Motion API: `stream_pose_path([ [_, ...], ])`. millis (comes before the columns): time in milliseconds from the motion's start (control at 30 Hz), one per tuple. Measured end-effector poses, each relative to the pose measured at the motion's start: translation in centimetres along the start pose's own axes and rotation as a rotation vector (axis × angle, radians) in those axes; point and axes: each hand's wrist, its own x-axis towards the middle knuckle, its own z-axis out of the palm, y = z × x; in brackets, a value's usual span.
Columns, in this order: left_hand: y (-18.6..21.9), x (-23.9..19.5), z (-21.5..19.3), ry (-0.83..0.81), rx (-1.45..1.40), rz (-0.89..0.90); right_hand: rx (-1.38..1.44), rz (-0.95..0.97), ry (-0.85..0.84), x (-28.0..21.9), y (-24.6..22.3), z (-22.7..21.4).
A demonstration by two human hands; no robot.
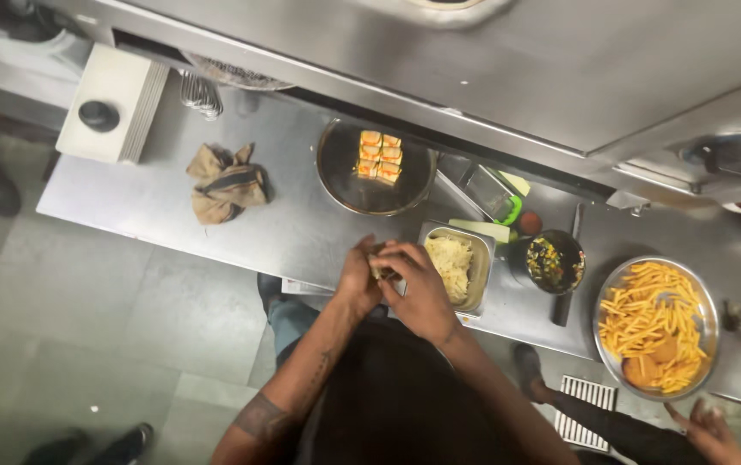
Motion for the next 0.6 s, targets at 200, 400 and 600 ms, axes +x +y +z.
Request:
stream_pose_path([
  [200, -0.5, -0.2, -2.8, 0.098, 0.073, 0.022, 0.178, 0.305, 0.094, 2.8, 6.1, -2.1],
  [400, 0.5, -6.0, -7.4, 0.135, -0.015, 0.168, 0.28, 0.371, -0.06, 18.9, 23.4, 5.9],
  [600, 0.3, -11.1, -11.7, 0.225, -0.157, 0.247, 0.018, 0.555, 0.039, 31.9, 30.9, 12.1],
])
